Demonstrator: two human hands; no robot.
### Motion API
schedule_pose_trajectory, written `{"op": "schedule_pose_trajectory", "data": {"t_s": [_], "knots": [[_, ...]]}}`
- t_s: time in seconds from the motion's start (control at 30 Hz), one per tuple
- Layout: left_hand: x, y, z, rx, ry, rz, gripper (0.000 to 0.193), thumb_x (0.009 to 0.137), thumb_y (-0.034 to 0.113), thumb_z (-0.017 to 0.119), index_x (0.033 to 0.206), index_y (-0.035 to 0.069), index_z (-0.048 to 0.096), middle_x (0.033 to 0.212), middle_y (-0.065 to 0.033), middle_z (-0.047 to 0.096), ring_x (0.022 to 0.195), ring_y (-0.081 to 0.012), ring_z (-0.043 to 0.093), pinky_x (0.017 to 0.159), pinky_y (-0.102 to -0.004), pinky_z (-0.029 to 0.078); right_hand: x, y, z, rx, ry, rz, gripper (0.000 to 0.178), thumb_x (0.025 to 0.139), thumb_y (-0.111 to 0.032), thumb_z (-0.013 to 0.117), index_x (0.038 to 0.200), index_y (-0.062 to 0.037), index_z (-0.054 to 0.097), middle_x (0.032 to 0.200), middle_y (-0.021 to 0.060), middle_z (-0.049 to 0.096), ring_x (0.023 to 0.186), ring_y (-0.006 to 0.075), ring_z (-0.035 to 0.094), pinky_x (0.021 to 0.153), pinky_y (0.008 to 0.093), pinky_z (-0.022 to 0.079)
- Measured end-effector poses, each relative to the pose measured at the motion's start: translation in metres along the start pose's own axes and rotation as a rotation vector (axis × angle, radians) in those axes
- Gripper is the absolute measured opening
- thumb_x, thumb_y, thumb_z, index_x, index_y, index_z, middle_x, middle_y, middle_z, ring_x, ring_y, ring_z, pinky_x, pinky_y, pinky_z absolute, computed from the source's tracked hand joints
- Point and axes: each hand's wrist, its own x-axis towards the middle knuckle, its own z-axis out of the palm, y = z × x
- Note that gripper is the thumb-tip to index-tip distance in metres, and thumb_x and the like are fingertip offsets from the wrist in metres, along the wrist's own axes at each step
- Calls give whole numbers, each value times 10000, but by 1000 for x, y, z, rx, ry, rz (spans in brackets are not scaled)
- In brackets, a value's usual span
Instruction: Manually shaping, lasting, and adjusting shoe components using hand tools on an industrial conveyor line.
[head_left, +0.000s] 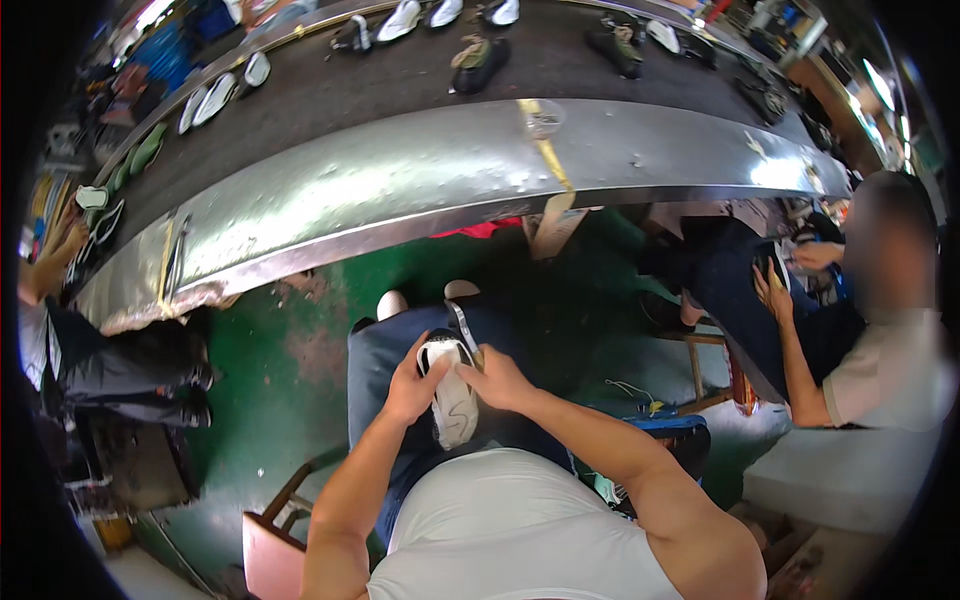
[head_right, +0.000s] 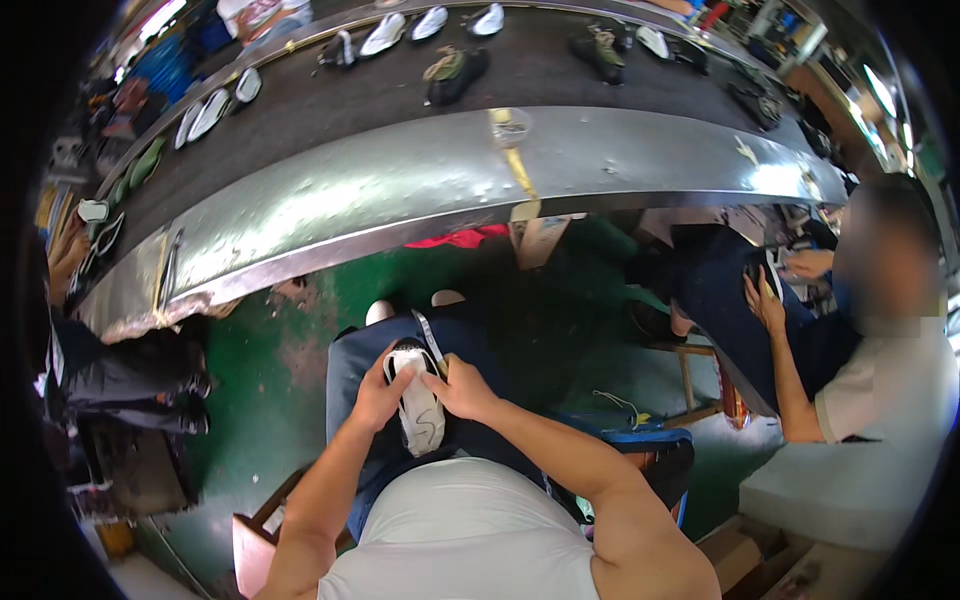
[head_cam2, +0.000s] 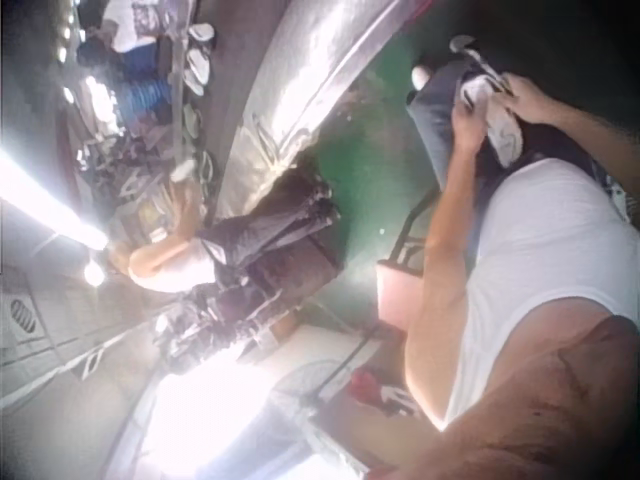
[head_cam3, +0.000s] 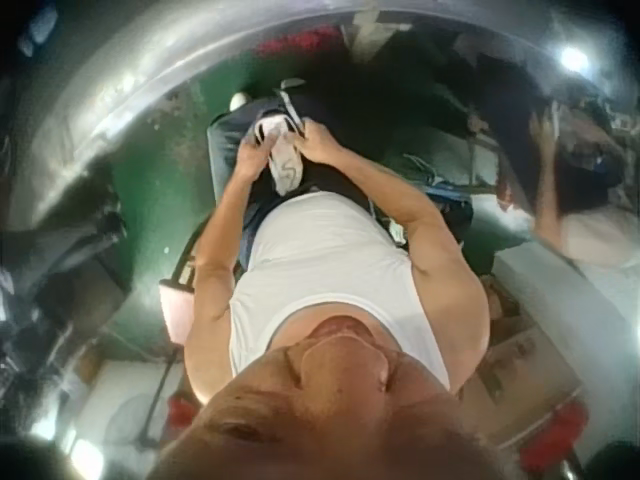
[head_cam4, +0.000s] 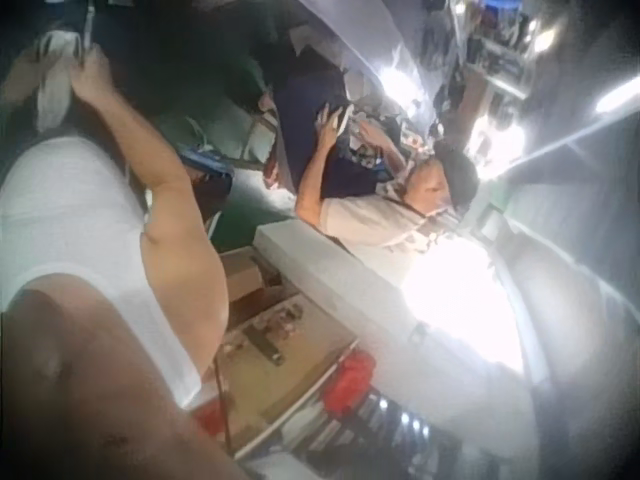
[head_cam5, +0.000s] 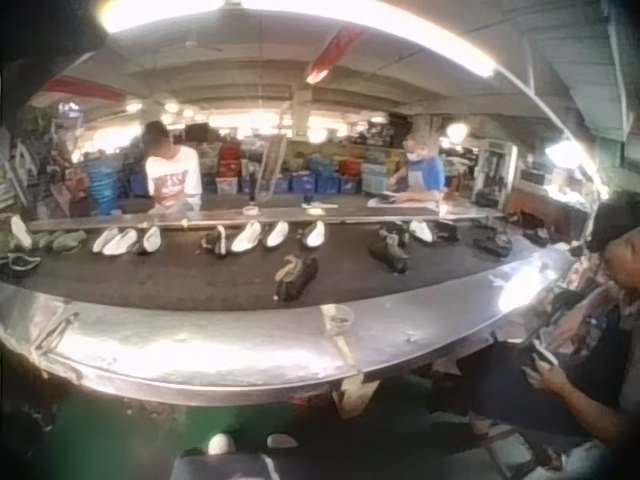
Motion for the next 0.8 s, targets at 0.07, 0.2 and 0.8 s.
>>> {"op": "schedule_pose_trajectory", "data": {"t_s": [0.07, 0.2, 0.8], "knots": [[1, -13, 6, 97, 1, 49, 434, 998, 243, 594, 1346, -12, 548, 1093, -150, 706, 984, -195, 660, 894, -329, 508, 1, 9, 0, 59, -12, 109, 427, 912, -353, 640, 1036, 49, 563, 900, 271, 656, 872, 414, 663, 780, 458, 504], [-18, -15, 9, 232, 97, -67, 351, 1045, 277, 500, 1145, -18, 661, 933, -78, 709, 872, -137, 629, 793, -295, 506, -2, 15, -5, -13, 18, 11, 406, 930, -274, 583, 1095, 95, 541, 914, 327, 656, 911, 468, 660, 798, 496, 520], [-57, -24, 10, -472, -266, -321, 948, 707, -102, 523, 1577, 44, 177, 1497, -139, 433, 1404, -250, 411, 1171, -365, 301, -42, 28, -55, -233, -184, -26, 387, 924, -347, 622, 1037, 15, 543, 848, 267, 669, 832, 459, 665, 725, 512, 517]]}}
